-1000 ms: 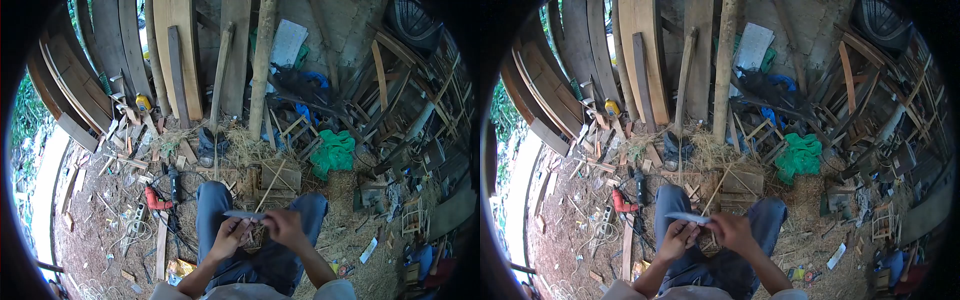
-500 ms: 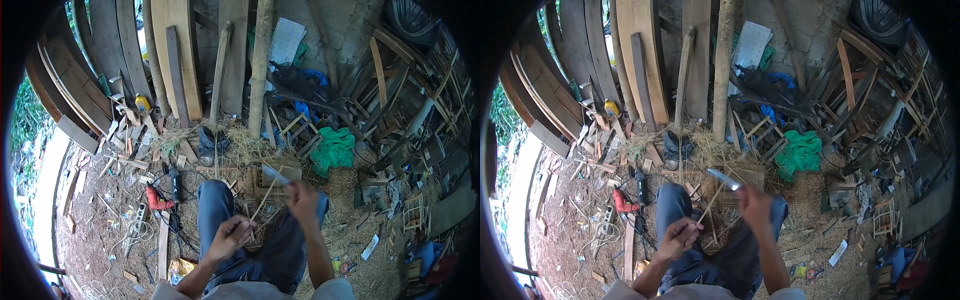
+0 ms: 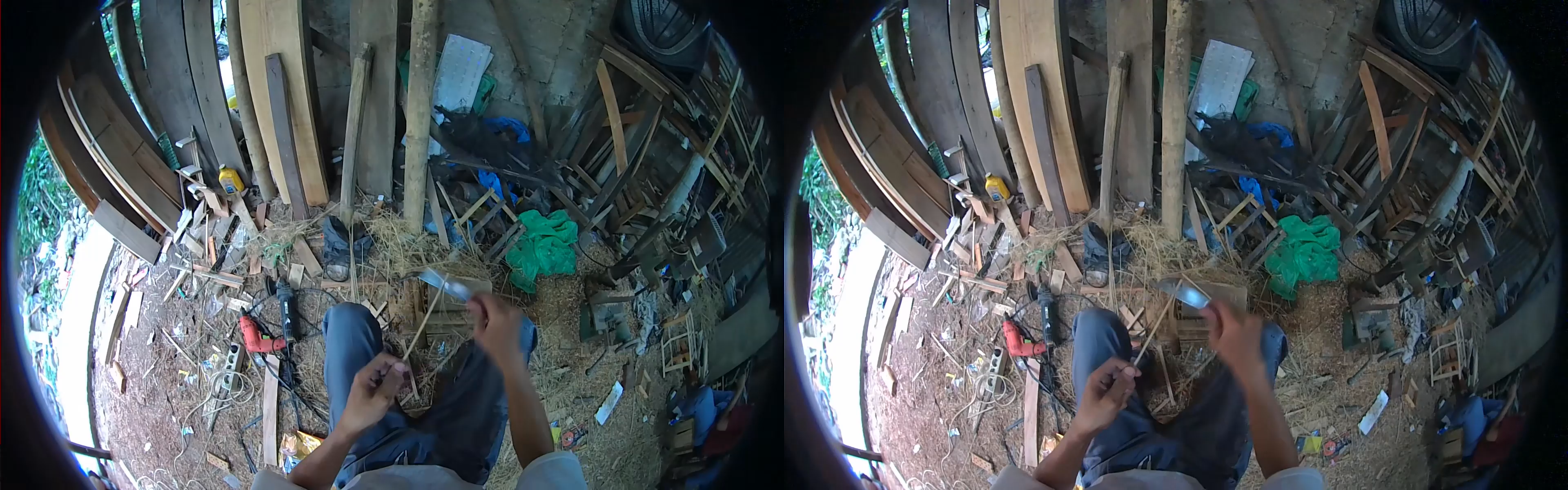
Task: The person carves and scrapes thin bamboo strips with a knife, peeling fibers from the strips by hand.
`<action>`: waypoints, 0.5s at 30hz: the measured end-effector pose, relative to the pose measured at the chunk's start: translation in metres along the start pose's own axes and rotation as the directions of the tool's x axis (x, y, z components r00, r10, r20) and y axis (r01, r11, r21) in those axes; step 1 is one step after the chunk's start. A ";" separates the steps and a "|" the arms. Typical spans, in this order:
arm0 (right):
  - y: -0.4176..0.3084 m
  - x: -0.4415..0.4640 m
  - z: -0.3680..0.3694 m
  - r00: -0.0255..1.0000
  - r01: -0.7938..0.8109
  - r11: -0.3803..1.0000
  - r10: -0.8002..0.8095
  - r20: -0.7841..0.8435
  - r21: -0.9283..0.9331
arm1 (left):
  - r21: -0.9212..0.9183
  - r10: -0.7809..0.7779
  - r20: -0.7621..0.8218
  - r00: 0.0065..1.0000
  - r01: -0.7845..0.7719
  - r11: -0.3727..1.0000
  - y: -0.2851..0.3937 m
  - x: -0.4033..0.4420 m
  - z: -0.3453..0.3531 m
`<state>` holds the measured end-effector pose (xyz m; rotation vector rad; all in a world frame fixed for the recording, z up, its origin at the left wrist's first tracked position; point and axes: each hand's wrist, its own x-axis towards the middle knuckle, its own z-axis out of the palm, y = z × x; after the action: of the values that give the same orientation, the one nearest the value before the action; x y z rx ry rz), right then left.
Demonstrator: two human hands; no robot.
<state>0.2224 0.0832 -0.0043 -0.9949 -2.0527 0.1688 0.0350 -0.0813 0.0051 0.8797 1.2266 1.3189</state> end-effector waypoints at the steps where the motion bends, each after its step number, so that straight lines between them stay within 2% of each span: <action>1: 0.017 -0.001 -0.004 1.000 -0.005 1.000 0.005 0.006 -0.002 | 0.016 -0.003 0.007 1.000 0.003 1.000 -0.005 -0.002 -0.002; 3: 0.034 0.010 -0.006 0.965 -0.264 0.950 0.261 -0.043 -0.164 | 0.038 0.012 0.009 1.000 -0.012 0.999 -0.005 0.000 -0.005; 4: 0.029 0.010 -0.005 0.965 -0.263 0.951 0.259 -0.044 -0.165 | 0.036 0.008 -0.013 1.000 -0.008 0.999 -0.003 -0.001 -0.003; 6: 0.004 -0.002 -0.004 0.988 -0.143 0.989 0.144 -0.052 0.031 | 0.028 -0.004 -0.030 1.000 0.005 1.000 -0.006 0.000 0.001; 8: -0.018 -0.010 -0.005 0.991 -0.119 0.983 0.110 0.076 0.139 | 0.101 0.118 -0.123 0.985 -0.105 0.989 -0.012 0.010 0.005; 9: -0.030 -0.013 -0.003 0.992 -0.116 0.983 0.106 0.075 0.140 | 0.101 0.121 -0.125 0.985 -0.109 0.989 -0.011 0.012 0.007; 10: -0.042 -0.017 0.000 0.989 0.082 0.984 -0.100 0.112 0.157 | 0.204 0.167 -0.148 0.975 -0.135 0.970 -0.009 0.012 0.009; 11: -0.047 -0.019 0.002 0.943 0.272 0.945 -0.299 0.144 0.182 | 0.306 0.210 -0.165 0.964 -0.152 0.940 -0.007 0.010 0.010; 12: -0.045 -0.021 0.005 0.945 0.268 0.946 -0.296 0.142 0.185 | 0.310 0.208 -0.164 0.964 -0.150 0.939 -0.002 0.008 0.010; 14: -0.033 -0.023 0.010 0.961 0.252 0.959 -0.264 0.083 0.130 | 0.484 0.208 -0.130 0.970 -0.121 0.867 0.009 0.002 0.011; 15: -0.025 -0.019 0.007 0.961 0.252 0.959 -0.264 0.083 0.130 | 0.484 0.208 -0.130 0.969 -0.121 0.867 0.009 0.003 0.012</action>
<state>0.2087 0.0542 -0.0098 -0.6498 -2.2145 0.2032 0.0441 -0.0755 0.0159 1.2571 1.6896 1.2704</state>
